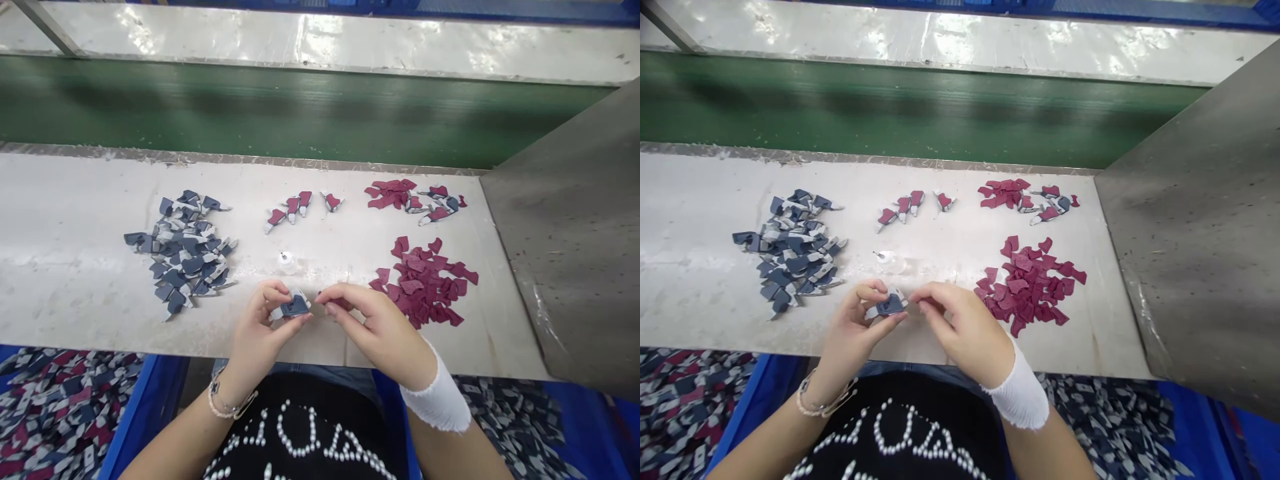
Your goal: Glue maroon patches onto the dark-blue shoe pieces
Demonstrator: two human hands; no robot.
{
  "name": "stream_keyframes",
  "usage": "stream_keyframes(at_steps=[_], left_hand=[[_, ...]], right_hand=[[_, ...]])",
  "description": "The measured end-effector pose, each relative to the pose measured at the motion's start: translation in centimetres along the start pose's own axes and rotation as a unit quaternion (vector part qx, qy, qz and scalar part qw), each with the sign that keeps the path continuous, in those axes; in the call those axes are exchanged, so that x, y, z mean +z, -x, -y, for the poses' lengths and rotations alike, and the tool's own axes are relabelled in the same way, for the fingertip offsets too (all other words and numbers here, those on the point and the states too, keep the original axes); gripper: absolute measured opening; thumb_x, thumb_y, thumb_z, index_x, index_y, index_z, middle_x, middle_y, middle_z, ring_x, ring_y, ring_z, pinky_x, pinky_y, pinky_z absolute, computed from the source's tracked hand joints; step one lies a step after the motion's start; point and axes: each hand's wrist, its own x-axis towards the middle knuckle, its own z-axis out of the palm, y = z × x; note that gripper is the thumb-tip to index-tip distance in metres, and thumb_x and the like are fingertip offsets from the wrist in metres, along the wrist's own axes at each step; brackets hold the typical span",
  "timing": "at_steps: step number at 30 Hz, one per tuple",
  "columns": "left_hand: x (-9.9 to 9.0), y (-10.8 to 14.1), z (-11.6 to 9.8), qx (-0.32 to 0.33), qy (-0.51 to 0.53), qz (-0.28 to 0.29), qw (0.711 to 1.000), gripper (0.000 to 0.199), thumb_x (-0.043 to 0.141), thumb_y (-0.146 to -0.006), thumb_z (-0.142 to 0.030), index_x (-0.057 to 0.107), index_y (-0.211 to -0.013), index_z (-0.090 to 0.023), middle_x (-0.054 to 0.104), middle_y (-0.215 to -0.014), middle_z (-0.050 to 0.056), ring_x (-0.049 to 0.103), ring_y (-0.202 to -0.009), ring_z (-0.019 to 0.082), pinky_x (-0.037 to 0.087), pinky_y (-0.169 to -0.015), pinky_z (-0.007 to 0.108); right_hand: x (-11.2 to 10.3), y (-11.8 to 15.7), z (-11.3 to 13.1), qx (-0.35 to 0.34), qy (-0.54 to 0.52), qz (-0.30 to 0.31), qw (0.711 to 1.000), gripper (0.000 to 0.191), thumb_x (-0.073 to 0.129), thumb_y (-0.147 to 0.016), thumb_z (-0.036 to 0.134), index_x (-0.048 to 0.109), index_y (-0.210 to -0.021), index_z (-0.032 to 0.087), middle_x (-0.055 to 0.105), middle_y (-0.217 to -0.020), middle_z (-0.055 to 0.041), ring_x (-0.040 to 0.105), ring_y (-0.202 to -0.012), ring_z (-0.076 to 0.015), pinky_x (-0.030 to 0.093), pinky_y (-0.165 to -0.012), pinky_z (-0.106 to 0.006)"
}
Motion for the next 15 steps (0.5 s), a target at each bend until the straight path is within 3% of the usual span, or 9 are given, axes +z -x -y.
stream_keyframes(at_steps=[2, 4, 8, 11, 15], left_hand=[[0.1, -0.1, 0.1, 0.017, -0.009, 0.008, 1.000, 0.027, 0.079, -0.077, -0.019, 0.054, -0.086, -0.022, 0.054, -0.097, 0.000, 0.062, -0.089, 0.012, 0.057, -0.071, 0.020], [0.1, -0.1, 0.2, 0.030, -0.019, 0.013, 0.999, 0.026, 0.078, -0.078, -0.018, 0.054, -0.086, -0.022, 0.055, -0.095, 0.000, 0.062, -0.090, 0.013, 0.057, -0.077, 0.023], [0.0, 0.1, 0.6, 0.058, -0.029, 0.012, 0.998, 0.023, 0.075, -0.080, -0.015, 0.056, -0.091, -0.022, 0.056, -0.098, 0.001, 0.064, -0.092, 0.015, 0.056, -0.080, 0.028], [0.0, 0.3, 0.9, 0.095, -0.040, 0.012, 0.995, 0.023, 0.074, -0.080, -0.013, 0.057, -0.093, -0.021, 0.057, -0.099, 0.002, 0.063, -0.093, 0.016, 0.056, -0.078, 0.028], [-0.1, 0.5, 1.0, 0.125, -0.063, 0.000, 0.990, 0.024, 0.071, -0.080, -0.010, 0.058, -0.095, -0.022, 0.058, -0.100, 0.003, 0.062, -0.096, 0.018, 0.055, -0.079, 0.030]], right_hand=[[0.5, 0.2, 0.1, 0.018, 0.024, -0.039, 0.999, 0.021, 0.050, -0.099, 0.020, 0.053, -0.119, 0.026, 0.069, -0.097, -0.0031, 0.065, -0.092, -0.0208, 0.051, -0.080, -0.036], [0.5, 0.3, 0.1, 0.041, 0.001, -0.049, 0.998, 0.018, 0.058, -0.096, 0.024, 0.052, -0.113, 0.025, 0.068, -0.091, -0.0017, 0.065, -0.086, -0.0201, 0.050, -0.074, -0.033], [0.3, -0.1, -0.1, 0.056, -0.107, 0.023, 0.992, 0.005, 0.070, -0.089, 0.027, 0.068, -0.087, 0.023, 0.071, -0.084, 0.0000, 0.066, -0.076, -0.0167, 0.052, -0.069, -0.029], [0.7, -0.4, -0.2, 0.066, -0.176, 0.063, 0.980, 0.010, 0.066, -0.091, 0.023, 0.074, -0.099, 0.023, 0.074, -0.090, -0.0016, 0.070, -0.078, -0.0162, 0.056, -0.075, -0.031], [1.4, -0.5, -0.4, 0.096, -0.214, 0.038, 0.971, 0.007, 0.065, -0.093, 0.024, 0.062, -0.099, 0.022, 0.075, -0.088, -0.0010, 0.072, -0.083, -0.0172, 0.058, -0.080, -0.034]])
